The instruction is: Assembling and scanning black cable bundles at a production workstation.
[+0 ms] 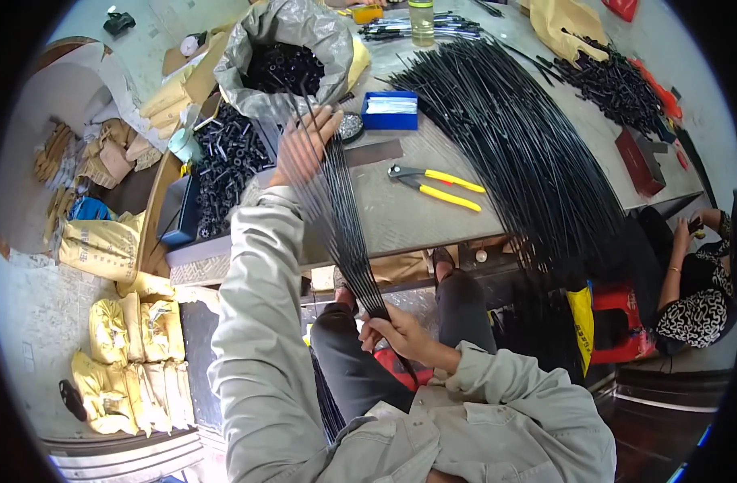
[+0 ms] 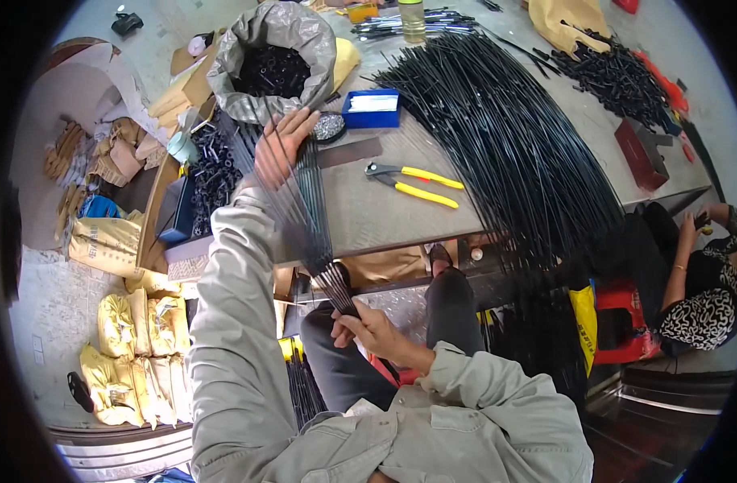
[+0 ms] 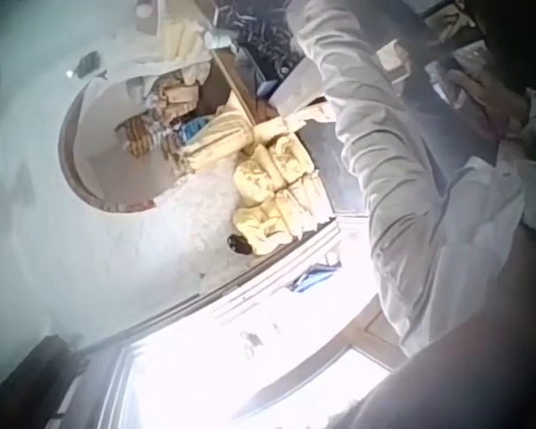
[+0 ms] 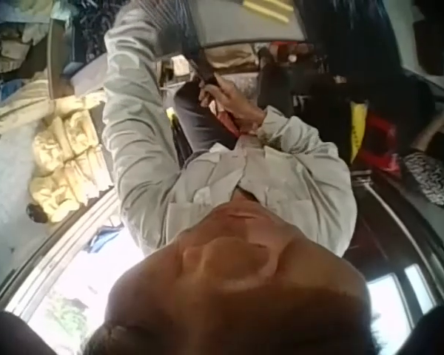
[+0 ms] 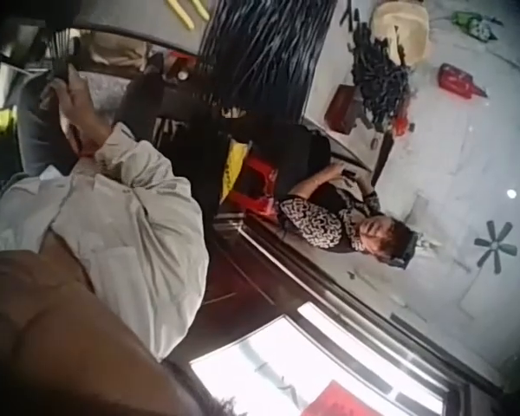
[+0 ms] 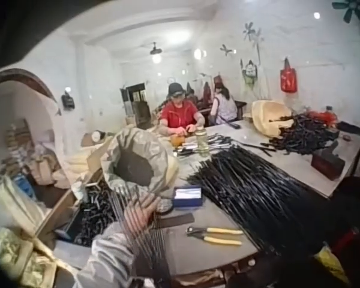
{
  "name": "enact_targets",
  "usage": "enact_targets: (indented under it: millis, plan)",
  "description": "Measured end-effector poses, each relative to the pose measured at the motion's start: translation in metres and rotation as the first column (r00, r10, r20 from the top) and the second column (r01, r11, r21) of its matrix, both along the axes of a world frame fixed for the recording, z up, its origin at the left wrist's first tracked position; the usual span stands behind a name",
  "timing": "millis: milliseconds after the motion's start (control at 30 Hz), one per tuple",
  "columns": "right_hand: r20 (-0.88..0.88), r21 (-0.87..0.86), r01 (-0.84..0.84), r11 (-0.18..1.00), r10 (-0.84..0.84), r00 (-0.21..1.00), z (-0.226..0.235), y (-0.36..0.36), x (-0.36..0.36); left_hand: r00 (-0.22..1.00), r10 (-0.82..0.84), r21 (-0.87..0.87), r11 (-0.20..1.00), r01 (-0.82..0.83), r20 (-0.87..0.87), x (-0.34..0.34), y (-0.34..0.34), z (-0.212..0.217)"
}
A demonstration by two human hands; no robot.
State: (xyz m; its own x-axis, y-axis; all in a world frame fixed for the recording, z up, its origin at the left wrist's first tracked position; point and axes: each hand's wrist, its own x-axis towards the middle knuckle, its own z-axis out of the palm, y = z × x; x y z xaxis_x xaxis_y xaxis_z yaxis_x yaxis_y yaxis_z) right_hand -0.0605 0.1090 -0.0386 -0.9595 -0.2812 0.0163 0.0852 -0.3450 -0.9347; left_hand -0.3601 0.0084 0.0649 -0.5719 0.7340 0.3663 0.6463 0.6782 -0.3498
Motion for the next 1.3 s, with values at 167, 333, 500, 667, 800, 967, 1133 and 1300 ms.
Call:
enact_targets:
  millis: [167,333,500,667,800,967,1133,1300]
  plan:
    - [0.027,-0.105,0.017,0.994,-0.014,1.000,-0.049,-0.005,-0.030,0.967,0.256,-0.186,0.949,-0.253,-0.008,-0.017,-0.030,-0.020]
    - [0.013,-0.027,0.049,0.998,-0.049,0.999,-0.069,0.011,-0.049,0.786,-0.284,0.165,0.959,0.231,0.550,0.080,-0.068,0.001]
    - [-0.196,0.220,0.013,0.975,0.032,0.980,-0.066,0.023,-0.090,0.783,-0.319,0.149,0.947,0.284,0.534,0.125,-0.043,-0.038]
    - [-0.465,0.838,0.350,0.419,0.213,0.859,-0.083,0.061,-0.101,0.819,-0.398,0.232,0.916,0.328,0.413,0.125,-0.026,-0.049]
    - [-0.537,0.817,0.471,0.334,0.139,0.832,-0.025,0.077,-0.075,0.813,-0.451,0.243,0.891,0.384,0.368,0.123,-0.029,-0.053]
    - [-0.555,0.671,0.556,0.490,-0.165,0.815,0.070,0.073,-0.094,0.815,-0.452,0.246,0.890,0.384,0.364,0.120,-0.030,-0.050]
    - [-0.866,0.467,0.862,0.196,-0.095,0.491,0.077,0.084,-0.220,0.785,-0.535,0.332,0.836,0.437,0.314,0.116,-0.024,-0.063]
    - [-0.778,0.624,0.760,0.179,0.053,0.626,0.036,0.089,-0.270,0.794,-0.506,0.316,0.855,0.411,0.337,0.122,-0.030,-0.066]
